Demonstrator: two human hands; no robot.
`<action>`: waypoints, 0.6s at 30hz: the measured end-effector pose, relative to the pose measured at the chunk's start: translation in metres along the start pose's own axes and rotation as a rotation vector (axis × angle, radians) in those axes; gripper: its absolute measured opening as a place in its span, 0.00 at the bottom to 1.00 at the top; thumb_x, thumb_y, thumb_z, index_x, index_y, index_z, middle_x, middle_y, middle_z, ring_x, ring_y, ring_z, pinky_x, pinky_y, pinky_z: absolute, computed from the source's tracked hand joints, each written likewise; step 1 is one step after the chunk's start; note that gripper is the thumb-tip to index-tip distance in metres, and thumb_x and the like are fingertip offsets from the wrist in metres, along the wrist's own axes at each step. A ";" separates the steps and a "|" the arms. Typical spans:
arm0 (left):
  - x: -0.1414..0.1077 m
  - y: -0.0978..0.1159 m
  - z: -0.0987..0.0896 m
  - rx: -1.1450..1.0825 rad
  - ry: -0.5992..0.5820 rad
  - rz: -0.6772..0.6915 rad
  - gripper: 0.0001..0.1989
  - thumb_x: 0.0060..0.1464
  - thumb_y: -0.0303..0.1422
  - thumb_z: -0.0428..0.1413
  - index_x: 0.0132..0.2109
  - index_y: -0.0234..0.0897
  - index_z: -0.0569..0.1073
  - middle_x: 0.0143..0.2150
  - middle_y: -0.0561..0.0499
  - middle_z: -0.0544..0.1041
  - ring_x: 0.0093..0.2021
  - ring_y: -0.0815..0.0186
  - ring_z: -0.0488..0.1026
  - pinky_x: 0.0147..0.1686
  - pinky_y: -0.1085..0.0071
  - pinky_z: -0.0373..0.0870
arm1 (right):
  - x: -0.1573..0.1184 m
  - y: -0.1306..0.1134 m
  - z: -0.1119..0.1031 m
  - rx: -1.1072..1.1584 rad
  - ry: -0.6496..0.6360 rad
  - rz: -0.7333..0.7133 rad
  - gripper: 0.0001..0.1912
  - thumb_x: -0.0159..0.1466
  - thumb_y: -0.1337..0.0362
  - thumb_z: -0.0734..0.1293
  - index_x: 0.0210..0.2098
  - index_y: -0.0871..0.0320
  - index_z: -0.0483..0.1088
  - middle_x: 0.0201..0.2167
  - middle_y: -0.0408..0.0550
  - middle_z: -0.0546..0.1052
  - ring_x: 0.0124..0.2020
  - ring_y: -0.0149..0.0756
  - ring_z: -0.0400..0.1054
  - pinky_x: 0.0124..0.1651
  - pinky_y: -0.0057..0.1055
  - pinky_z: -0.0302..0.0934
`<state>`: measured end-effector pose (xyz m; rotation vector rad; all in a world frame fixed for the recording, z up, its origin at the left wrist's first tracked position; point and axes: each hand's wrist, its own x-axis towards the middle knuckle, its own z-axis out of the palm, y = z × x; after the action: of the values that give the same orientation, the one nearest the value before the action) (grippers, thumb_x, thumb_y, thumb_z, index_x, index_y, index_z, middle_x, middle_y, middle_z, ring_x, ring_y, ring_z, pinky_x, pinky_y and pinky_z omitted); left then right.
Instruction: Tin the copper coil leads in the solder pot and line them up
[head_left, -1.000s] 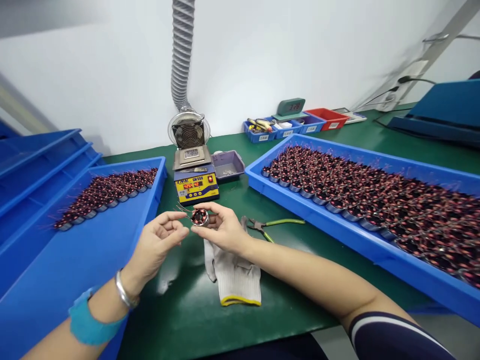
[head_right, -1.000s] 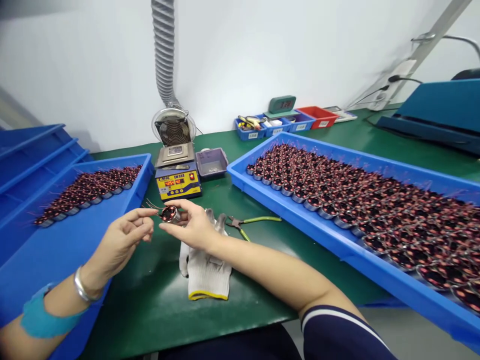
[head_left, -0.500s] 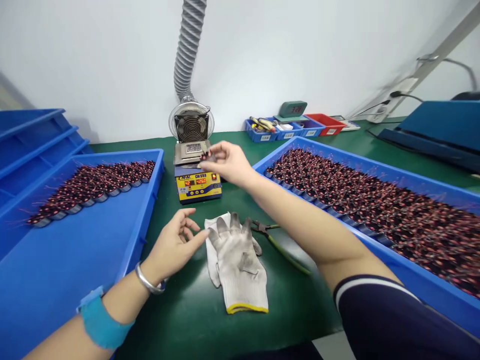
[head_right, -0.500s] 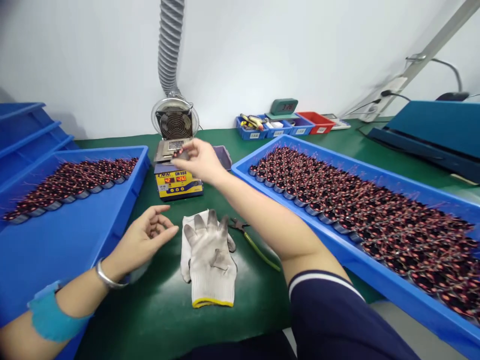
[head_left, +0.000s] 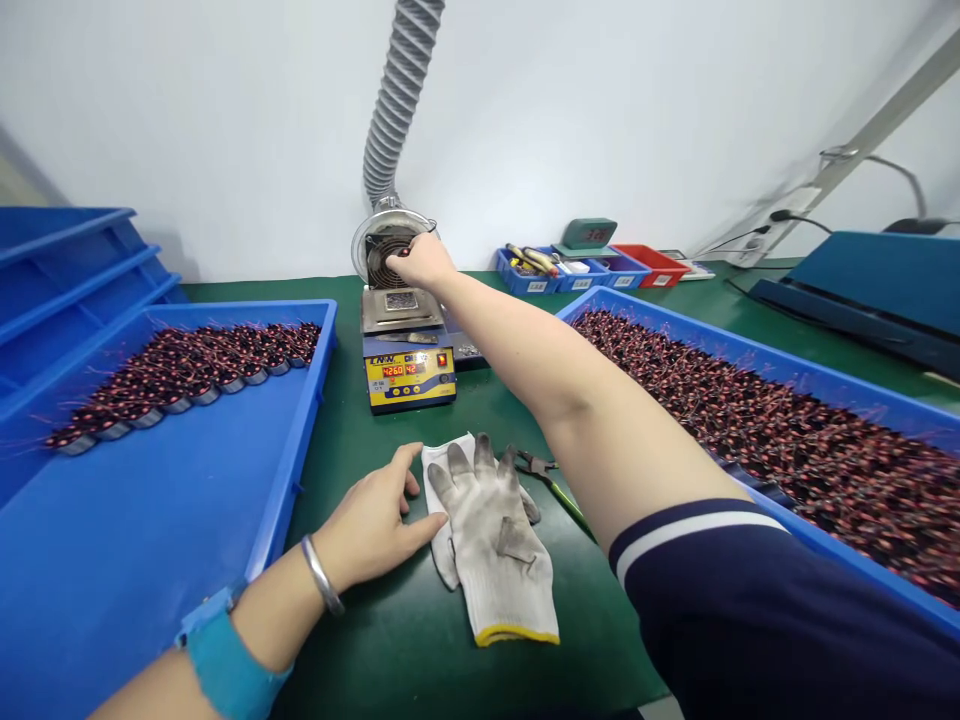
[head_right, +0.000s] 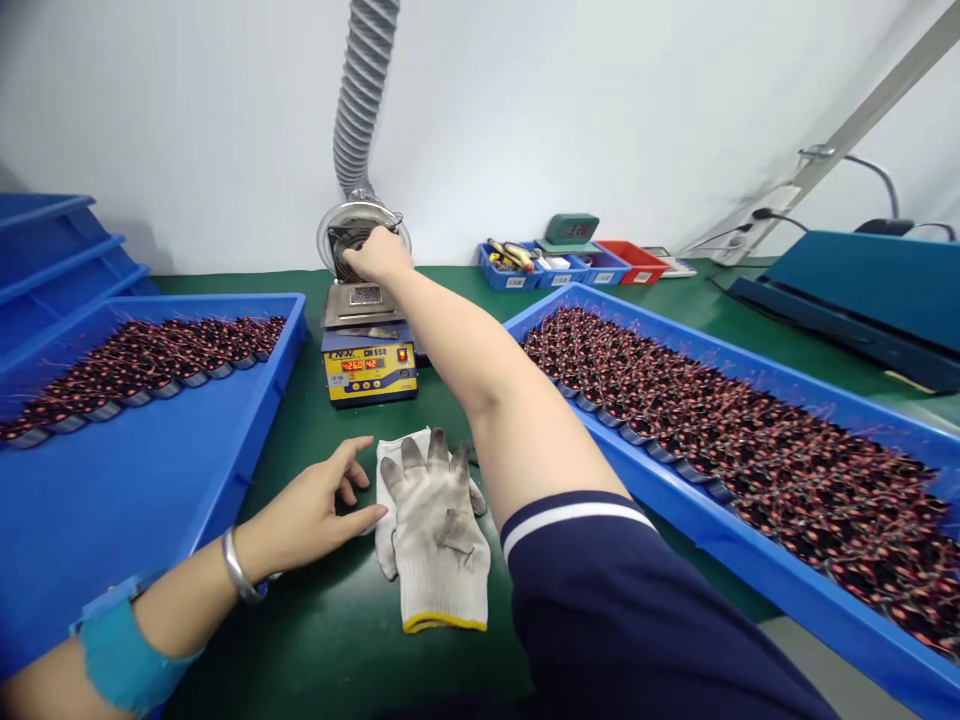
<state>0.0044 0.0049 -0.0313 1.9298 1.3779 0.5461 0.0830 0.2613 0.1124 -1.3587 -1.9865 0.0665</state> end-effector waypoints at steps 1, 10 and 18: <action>0.000 0.001 0.000 0.001 -0.009 -0.003 0.38 0.48 0.45 0.54 0.63 0.39 0.51 0.43 0.51 0.69 0.36 0.66 0.68 0.38 0.66 0.65 | 0.002 -0.001 0.002 0.000 -0.003 0.027 0.14 0.53 0.61 0.65 0.33 0.68 0.65 0.32 0.55 0.68 0.42 0.50 0.66 0.46 0.43 0.61; -0.002 0.001 -0.003 0.017 -0.072 -0.002 0.38 0.47 0.44 0.54 0.63 0.39 0.51 0.43 0.51 0.69 0.39 0.64 0.66 0.40 0.64 0.63 | 0.004 -0.005 0.013 -0.124 -0.039 0.002 0.19 0.52 0.61 0.65 0.40 0.67 0.67 0.39 0.58 0.71 0.45 0.51 0.67 0.46 0.41 0.62; -0.002 0.003 -0.004 0.028 -0.105 -0.012 0.39 0.47 0.44 0.54 0.64 0.40 0.50 0.43 0.52 0.69 0.39 0.64 0.67 0.41 0.64 0.63 | 0.001 -0.003 0.017 -0.183 -0.045 -0.036 0.19 0.52 0.61 0.65 0.40 0.66 0.67 0.42 0.59 0.71 0.46 0.51 0.66 0.47 0.42 0.62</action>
<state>0.0028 0.0038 -0.0263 1.9429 1.3358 0.4166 0.0707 0.2667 0.1019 -1.4461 -2.0957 -0.1054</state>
